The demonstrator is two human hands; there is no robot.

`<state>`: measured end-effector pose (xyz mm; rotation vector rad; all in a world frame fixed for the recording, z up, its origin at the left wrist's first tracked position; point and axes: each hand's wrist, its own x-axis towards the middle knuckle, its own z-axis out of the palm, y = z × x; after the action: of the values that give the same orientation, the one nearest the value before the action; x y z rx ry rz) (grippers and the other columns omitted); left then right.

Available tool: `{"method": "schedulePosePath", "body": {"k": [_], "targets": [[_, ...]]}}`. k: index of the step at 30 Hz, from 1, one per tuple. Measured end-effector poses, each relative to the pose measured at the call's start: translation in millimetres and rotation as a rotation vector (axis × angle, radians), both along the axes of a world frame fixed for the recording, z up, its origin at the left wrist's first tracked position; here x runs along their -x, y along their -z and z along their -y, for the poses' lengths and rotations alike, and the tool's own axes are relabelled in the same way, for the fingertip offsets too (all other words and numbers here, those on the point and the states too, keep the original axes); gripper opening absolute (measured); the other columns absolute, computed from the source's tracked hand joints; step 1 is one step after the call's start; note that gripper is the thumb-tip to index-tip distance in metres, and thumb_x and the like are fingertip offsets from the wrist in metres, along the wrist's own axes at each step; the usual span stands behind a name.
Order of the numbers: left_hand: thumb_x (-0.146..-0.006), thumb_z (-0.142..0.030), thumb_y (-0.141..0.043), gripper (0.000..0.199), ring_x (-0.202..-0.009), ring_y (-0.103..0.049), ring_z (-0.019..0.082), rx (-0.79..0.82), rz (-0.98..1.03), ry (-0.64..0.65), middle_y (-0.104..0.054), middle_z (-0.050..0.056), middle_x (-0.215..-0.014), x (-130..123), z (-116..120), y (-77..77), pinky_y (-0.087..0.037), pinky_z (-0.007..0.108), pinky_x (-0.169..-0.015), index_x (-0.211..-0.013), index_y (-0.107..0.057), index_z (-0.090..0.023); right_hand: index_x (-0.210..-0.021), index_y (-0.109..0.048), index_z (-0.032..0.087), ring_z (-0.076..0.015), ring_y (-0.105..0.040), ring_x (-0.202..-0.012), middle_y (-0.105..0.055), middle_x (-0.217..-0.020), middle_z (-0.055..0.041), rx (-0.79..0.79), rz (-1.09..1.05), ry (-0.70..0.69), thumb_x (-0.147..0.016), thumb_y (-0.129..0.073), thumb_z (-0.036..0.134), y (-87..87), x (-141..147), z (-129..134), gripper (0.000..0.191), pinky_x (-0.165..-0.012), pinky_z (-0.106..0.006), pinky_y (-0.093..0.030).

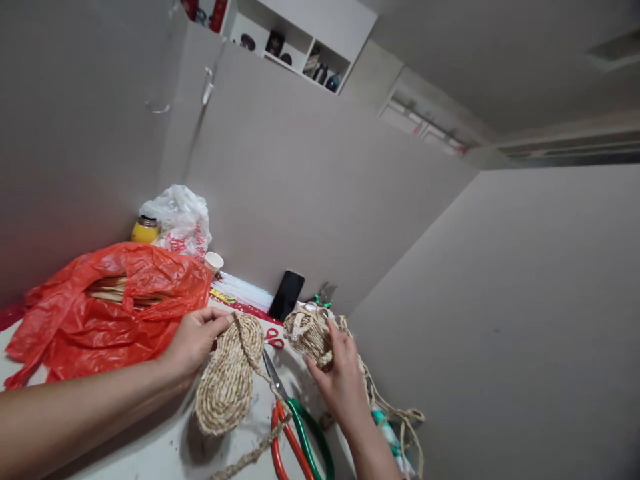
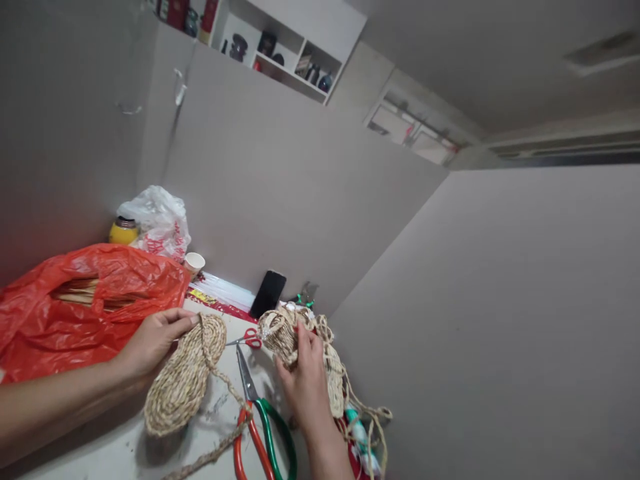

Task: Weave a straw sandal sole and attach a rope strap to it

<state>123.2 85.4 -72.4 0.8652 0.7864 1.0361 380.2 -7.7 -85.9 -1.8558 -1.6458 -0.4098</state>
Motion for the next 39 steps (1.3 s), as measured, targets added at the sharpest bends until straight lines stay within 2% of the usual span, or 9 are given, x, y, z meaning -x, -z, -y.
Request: {"method": "schedulePosePath", "body": {"k": [4, 8, 15, 20, 33, 39], "targets": [[-0.057, -0.037, -0.074, 0.027, -0.05, -0.054, 0.011, -0.025, 0.03, -0.007, -0.063, -0.001, -0.056, 0, -2, -1.0, -0.039, 0.021, -0.051, -0.068, -0.063, -0.014, -0.146, -0.025, 0.025, -0.0273, -0.049, -0.11, -0.044, -0.119, -0.0123, -0.275, 0.083, -0.09, -0.085, -0.059, 0.029, -10.5, 13, 3, 0.071, -0.091, -0.045, -0.046], [-0.059, -0.038, -0.073, 0.027, -0.05, -0.053, 0.011, -0.043, 0.017, -0.014, -0.062, -0.001, -0.056, 2, -2, 0.1, -0.039, 0.022, -0.051, -0.068, -0.063, -0.015, -0.147, -0.025, 0.023, -0.0272, -0.049, -0.107, -0.046, -0.115, -0.0131, -0.374, 0.12, -0.108, -0.084, -0.062, 0.029, -18.2, 23, 8, 0.074, -0.089, -0.046, -0.047], [-0.057, -0.04, -0.074, 0.029, -0.051, -0.054, 0.012, -0.061, 0.024, -0.028, -0.063, -0.001, -0.058, 2, 0, -1.7, -0.039, 0.022, -0.051, -0.068, -0.065, -0.015, -0.146, -0.027, 0.023, -0.0286, -0.049, -0.109, -0.047, -0.118, -0.0141, -0.383, 0.04, -0.06, -0.083, -0.063, 0.035, -25.9, 32, 12, 0.073, -0.091, -0.048, -0.045], [-0.056, -0.038, -0.075, 0.028, -0.048, -0.051, 0.011, -0.06, 0.014, -0.034, -0.062, -0.001, -0.056, 3, 1, -4.0, -0.035, 0.021, -0.047, -0.069, -0.066, -0.014, -0.146, -0.026, 0.024, -0.0268, -0.05, -0.106, -0.048, -0.116, -0.0112, -0.368, -0.015, -0.014, -0.081, -0.064, 0.038, -28.6, 34, 15, 0.076, -0.092, -0.043, -0.043], [-0.058, -0.037, -0.075, 0.026, -0.051, -0.053, 0.011, -0.066, 0.02, -0.01, -0.063, -0.001, -0.057, 3, -1, -1.4, -0.038, 0.02, -0.051, -0.069, -0.065, -0.015, -0.144, -0.03, 0.024, -0.0262, -0.052, -0.11, -0.048, -0.119, -0.0107, -0.38, -0.153, 0.03, -0.079, -0.065, 0.043, -28.7, 32, 16, 0.076, -0.09, -0.038, -0.045], [-0.056, -0.036, -0.075, 0.025, -0.049, -0.051, 0.011, -0.058, 0.009, -0.032, -0.062, -0.001, -0.054, 4, 3, -4.4, -0.037, 0.021, -0.048, -0.066, -0.066, -0.016, -0.143, -0.034, 0.024, -0.0264, -0.052, -0.113, -0.047, -0.127, -0.0113, -0.364, -0.314, 0.026, -0.076, -0.067, 0.045, -31.9, 35, 17, 0.078, -0.094, -0.038, -0.045]]}}
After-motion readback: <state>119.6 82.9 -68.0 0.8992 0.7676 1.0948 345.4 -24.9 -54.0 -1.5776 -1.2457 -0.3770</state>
